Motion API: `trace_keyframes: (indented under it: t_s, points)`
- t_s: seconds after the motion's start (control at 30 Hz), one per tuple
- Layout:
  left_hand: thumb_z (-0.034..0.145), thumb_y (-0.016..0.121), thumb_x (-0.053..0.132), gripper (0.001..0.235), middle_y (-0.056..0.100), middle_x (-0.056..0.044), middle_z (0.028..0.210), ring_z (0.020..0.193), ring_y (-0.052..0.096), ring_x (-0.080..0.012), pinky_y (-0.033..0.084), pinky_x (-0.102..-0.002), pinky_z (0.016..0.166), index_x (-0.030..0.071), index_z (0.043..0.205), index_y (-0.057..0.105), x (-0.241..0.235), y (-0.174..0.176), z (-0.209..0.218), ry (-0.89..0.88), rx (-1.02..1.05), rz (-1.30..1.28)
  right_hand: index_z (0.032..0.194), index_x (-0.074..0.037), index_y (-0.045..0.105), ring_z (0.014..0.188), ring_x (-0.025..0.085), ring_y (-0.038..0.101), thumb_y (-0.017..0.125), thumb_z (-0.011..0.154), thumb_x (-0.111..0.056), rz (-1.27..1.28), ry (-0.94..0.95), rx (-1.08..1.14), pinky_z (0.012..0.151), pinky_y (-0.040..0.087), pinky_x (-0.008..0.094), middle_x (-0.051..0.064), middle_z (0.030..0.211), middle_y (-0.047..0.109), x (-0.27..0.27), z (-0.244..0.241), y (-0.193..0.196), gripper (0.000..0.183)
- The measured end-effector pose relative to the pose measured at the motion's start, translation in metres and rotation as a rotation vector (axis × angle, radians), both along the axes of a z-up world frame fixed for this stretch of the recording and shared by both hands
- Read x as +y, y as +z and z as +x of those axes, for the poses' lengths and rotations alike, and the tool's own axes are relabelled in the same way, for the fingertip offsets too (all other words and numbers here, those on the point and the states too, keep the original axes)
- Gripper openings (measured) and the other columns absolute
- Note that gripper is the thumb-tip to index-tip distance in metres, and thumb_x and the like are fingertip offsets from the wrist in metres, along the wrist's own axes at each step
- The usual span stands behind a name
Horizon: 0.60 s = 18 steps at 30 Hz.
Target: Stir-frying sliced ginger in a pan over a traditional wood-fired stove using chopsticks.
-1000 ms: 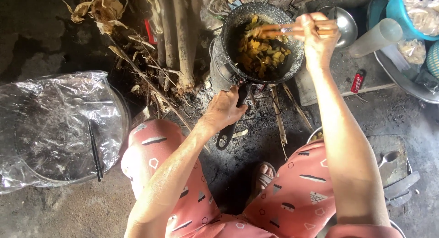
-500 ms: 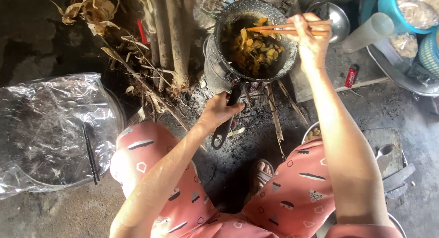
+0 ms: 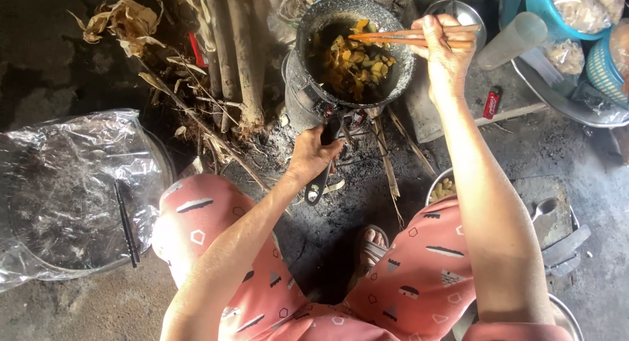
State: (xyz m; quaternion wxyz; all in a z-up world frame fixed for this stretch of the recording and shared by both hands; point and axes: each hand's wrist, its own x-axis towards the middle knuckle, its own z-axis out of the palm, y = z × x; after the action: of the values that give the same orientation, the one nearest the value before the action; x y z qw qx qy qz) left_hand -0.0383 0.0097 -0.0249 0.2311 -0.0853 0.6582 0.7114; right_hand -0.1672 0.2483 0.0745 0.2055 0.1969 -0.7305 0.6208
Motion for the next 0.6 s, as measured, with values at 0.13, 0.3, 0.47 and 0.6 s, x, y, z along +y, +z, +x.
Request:
trace_keyframes:
  t_s: [0.13, 0.3, 0.47, 0.6]
  points:
    - [0.091, 0.068, 0.001, 0.032, 0.065, -0.012, 0.096, 0.045, 0.061, -0.0197, 0.059, -0.029, 0.038, 0.005, 0.121, 0.059, 0.002, -0.016, -0.004, 0.044, -0.018, 0.0, 0.111, -0.005, 0.067, 0.105, 0.03, 0.078, 0.065, 0.111, -0.021, -0.006, -0.017, 0.086, 0.09, 0.069, 0.064, 0.018, 0.108, 0.075, 0.016, -0.014, -0.022, 0.016]
    - [0.085, 0.075, 0.023, 0.071, 0.07, -0.017, 0.099, 0.05, 0.061, -0.0175, 0.056, -0.028, 0.043, 0.005, 0.146, 0.042, -0.011, 0.016, 0.005, -0.073, -0.071, 0.233, 0.089, 0.0, 0.073, 0.068, 0.016, 0.059, 0.068, 0.111, 0.002, -0.078, 0.033, 0.014, 0.067, 0.056, 0.026, 0.006, 0.08, 0.067, 0.03, -0.038, -0.081, 0.022]
    - [0.097, 0.069, 0.025, 0.03, 0.072, 0.001, 0.094, 0.079, 0.07, -0.0119, 0.062, -0.022, 0.081, 0.01, 0.119, 0.055, -0.032, 0.037, -0.002, 0.053, 0.38, -0.41, 0.111, 0.002, 0.07, 0.092, 0.028, 0.08, 0.062, 0.113, -0.01, 0.121, 0.027, -0.015, 0.078, 0.073, 0.03, 0.019, 0.104, 0.076, -0.017, -0.006, -0.019, 0.015]
    - [0.098, 0.063, 0.02, 0.044, 0.072, -0.005, 0.095, 0.084, 0.072, -0.0161, 0.063, -0.028, 0.07, 0.005, 0.136, 0.047, -0.04, 0.059, -0.005, 0.208, 0.329, -0.292, 0.111, -0.002, 0.068, 0.095, 0.022, 0.079, 0.06, 0.112, -0.006, 0.03, 0.24, -0.28, 0.077, 0.071, 0.023, 0.013, 0.107, 0.075, -0.035, 0.003, -0.015, 0.008]
